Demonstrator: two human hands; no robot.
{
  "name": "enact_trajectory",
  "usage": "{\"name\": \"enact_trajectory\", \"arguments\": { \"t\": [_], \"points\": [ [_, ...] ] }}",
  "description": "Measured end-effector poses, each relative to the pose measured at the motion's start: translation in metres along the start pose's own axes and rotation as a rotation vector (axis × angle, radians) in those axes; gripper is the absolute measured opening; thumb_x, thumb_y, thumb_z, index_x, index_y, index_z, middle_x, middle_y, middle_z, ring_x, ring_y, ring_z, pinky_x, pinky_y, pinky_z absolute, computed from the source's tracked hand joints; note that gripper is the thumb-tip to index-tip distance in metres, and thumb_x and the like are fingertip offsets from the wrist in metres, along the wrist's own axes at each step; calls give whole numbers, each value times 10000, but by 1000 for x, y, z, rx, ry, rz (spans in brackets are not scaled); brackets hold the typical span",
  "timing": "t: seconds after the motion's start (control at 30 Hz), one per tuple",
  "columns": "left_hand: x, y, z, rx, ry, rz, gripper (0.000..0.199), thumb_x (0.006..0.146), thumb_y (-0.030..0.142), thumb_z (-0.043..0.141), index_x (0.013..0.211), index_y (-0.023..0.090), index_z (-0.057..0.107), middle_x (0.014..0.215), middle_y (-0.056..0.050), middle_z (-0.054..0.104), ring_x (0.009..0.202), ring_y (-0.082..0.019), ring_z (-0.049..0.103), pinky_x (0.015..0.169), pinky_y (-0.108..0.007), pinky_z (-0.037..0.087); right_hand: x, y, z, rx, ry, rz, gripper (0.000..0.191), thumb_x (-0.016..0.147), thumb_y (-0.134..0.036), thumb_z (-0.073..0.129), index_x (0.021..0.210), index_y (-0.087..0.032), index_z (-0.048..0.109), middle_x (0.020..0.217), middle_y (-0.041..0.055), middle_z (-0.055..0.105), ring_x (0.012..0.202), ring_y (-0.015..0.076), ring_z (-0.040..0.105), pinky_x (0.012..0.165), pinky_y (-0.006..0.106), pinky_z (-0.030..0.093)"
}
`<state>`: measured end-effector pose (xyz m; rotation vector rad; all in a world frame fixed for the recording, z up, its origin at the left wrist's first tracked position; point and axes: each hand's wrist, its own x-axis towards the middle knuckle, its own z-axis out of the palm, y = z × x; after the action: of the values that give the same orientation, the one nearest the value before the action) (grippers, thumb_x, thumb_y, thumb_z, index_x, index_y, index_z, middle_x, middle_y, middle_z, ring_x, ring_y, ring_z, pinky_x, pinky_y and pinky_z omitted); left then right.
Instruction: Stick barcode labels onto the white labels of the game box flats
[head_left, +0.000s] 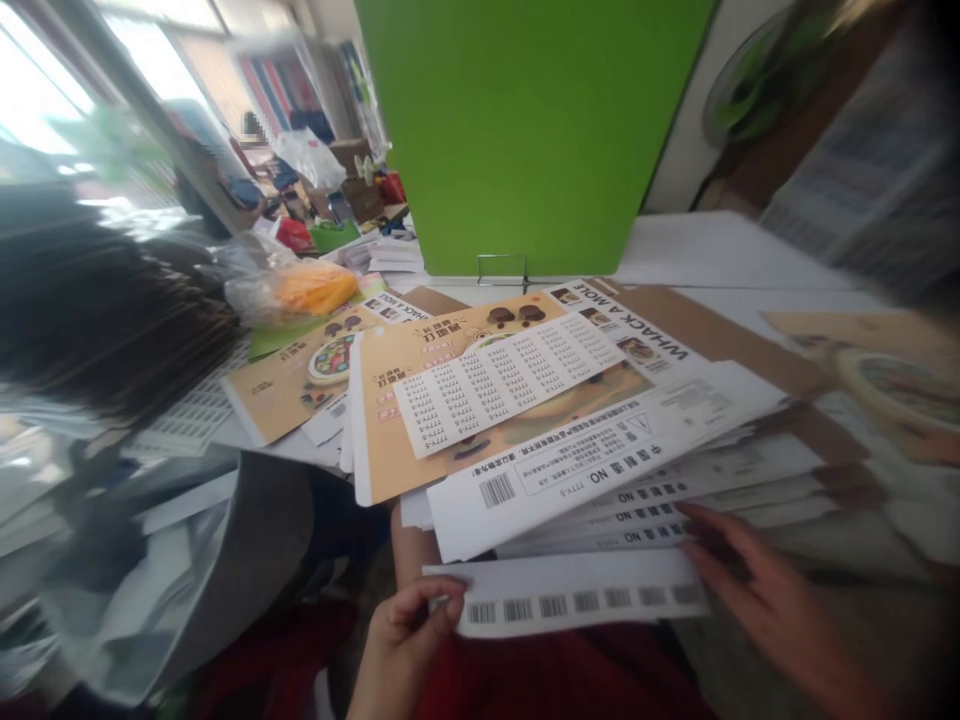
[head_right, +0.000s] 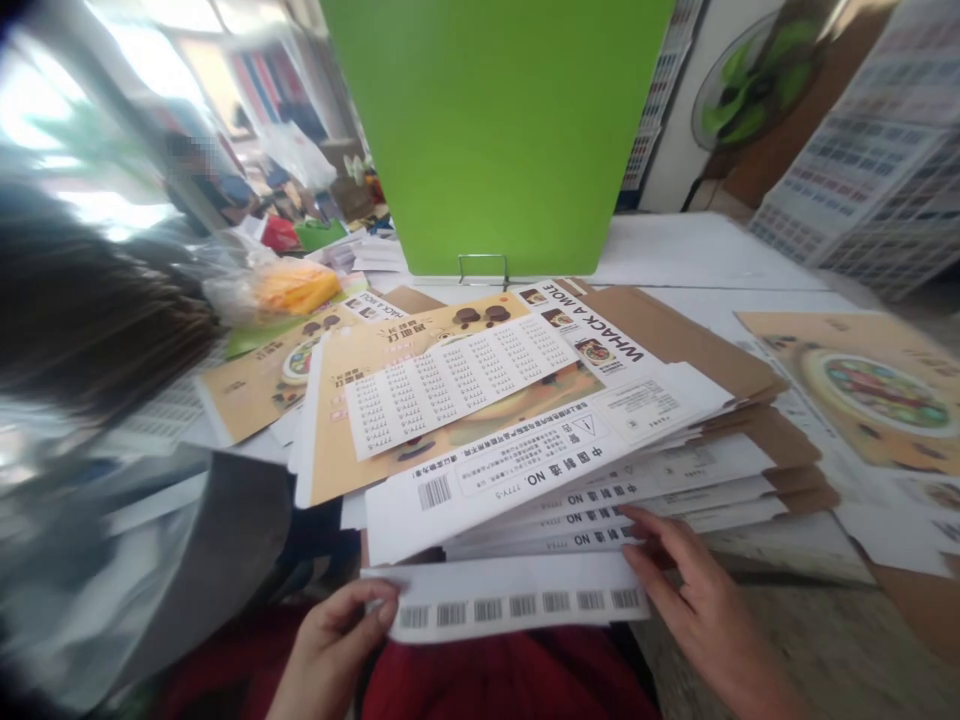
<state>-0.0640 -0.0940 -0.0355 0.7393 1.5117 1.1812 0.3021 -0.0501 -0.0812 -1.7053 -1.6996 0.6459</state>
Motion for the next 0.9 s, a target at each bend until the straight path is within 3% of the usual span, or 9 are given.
{"name": "enact_trajectory", "arguments": {
  "t": [0.1,0.3,0.47,0.57,0.67,0.73,0.8,0.9],
  "points": [
    [-1,0,-7,-59,11,-44,312,568,413,884,671,162,732,700,-38,692,663,-163,603,612,-214,484,-6,3,8,186,-127,122,449,892,-506,559,1243,-230,517,1091,80,662,972,206,670,791,268,590],
    [-8,1,-19,-143,39,-101,321,528,392,911,663,159,736,693,-44,700,665,-167,621,624,-218,504,-8,0,14,416,-36,243,471,726,-492,745,1047,-222,530,1023,84,673,917,231,681,742,272,602],
    [-10,0,-21,-133,23,-83,283,541,383,905,640,173,742,679,-43,696,677,-189,639,635,-240,527,-12,-19,5,484,-312,298,387,775,-483,701,1052,-232,595,853,34,704,712,193,675,638,275,594],
    [-10,2,-25,-11,-3,7,266,581,401,880,709,191,778,791,-64,717,757,-224,656,682,-271,547,-15,-29,1,436,-375,220,274,775,-472,696,879,-219,681,766,26,692,648,175,654,598,247,575],
    [-10,5,-31,186,-39,139,290,589,428,867,765,209,799,911,-83,709,853,-259,653,738,-294,552,-14,-30,-2,348,-330,123,239,743,-458,719,793,-225,734,745,23,693,613,163,651,565,217,565],
    [-10,8,-34,278,21,201,315,570,468,871,758,225,801,901,-76,696,876,-260,646,760,-283,541,-13,-25,-7,266,-287,43,223,716,-451,737,789,-241,763,771,27,713,639,174,677,586,206,575],
    [-11,12,-36,338,66,234,344,538,495,880,752,237,801,839,-65,684,848,-250,646,740,-269,536,-12,-18,-11,162,-236,-32,231,698,-458,745,812,-261,786,853,36,740,743,208,711,670,216,593],
    [-12,19,-38,386,32,257,361,543,503,874,778,238,801,746,-45,661,738,-222,638,650,-257,534,-16,-11,-16,-10,-121,-43,299,680,-501,744,918,-325,789,1005,21,744,903,262,712,808,282,588]
  ]
}}
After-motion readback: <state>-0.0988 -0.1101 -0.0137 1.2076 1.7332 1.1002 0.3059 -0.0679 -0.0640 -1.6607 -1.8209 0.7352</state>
